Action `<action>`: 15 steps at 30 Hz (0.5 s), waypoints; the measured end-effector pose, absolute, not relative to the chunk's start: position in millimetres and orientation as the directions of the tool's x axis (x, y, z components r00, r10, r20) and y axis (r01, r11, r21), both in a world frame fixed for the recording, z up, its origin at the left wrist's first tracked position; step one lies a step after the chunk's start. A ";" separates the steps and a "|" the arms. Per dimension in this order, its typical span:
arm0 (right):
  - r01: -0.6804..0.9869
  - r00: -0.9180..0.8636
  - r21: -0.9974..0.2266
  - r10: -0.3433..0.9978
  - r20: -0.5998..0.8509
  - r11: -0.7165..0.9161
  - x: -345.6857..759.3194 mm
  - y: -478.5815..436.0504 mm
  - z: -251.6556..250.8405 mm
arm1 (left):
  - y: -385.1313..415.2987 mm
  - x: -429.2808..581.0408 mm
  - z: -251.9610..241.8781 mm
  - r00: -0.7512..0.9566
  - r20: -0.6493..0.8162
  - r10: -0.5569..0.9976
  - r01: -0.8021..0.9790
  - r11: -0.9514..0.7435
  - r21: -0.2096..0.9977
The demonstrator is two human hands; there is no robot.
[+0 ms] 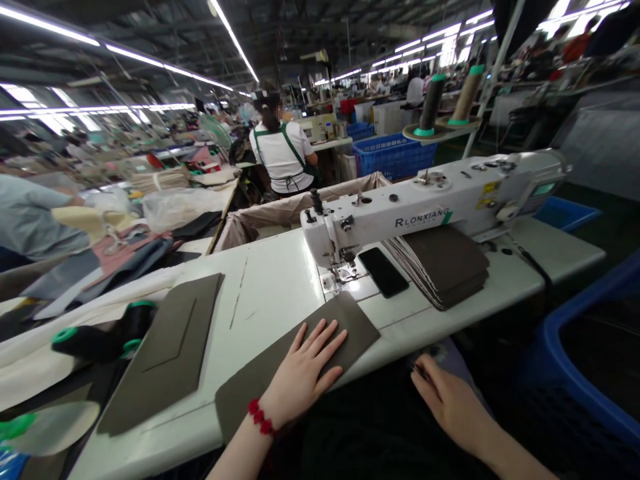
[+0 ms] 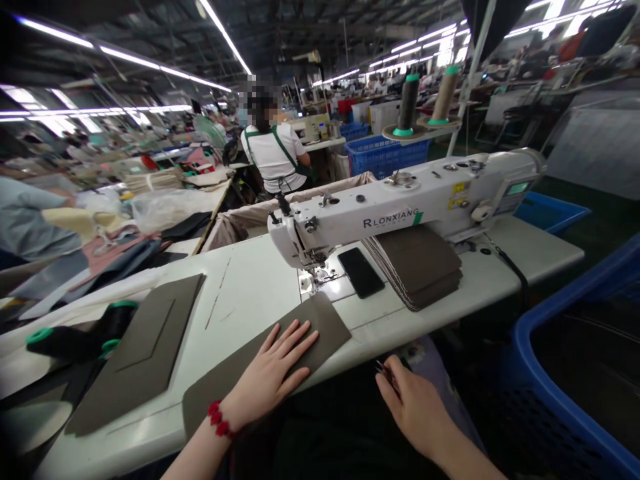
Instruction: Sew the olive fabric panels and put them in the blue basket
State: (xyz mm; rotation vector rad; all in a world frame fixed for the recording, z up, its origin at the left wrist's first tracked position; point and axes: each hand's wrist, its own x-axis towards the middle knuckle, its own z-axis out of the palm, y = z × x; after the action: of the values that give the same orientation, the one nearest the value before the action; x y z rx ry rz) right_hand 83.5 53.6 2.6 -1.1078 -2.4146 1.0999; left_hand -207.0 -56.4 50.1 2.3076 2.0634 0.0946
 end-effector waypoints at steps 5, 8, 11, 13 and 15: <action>0.496 -0.684 -0.785 0.723 -0.090 0.372 55.0 47.8 4.2 | -45.4 -208.7 56.5 0.193 -0.033 0.981 0.981 -0.192 0.039; 0.507 -0.646 -0.793 0.758 -0.091 0.337 46.9 43.6 -4.5 | -47.0 -208.0 56.5 0.199 -0.044 0.979 0.980 -0.197 0.038; 0.528 -0.626 -0.770 0.777 -0.066 0.360 40.8 44.3 -3.8 | -47.9 -207.3 57.3 0.225 -0.053 0.973 0.974 -0.223 0.047; 0.550 -0.627 -0.738 0.777 -0.057 0.390 38.2 45.8 -0.3 | -48.0 -207.1 58.2 0.242 -0.043 0.969 0.969 -0.239 0.059; 0.574 -0.628 -0.706 0.776 -0.053 0.416 37.2 46.5 2.2 | -48.0 -207.0 58.9 0.245 -0.025 0.969 0.967 -0.243 0.074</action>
State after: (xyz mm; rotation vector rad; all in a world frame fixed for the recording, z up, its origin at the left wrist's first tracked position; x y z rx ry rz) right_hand 37.2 46.5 2.2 -1.1742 -2.3923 1.0261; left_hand -207.0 -48.0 58.9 2.4200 1.8852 0.0398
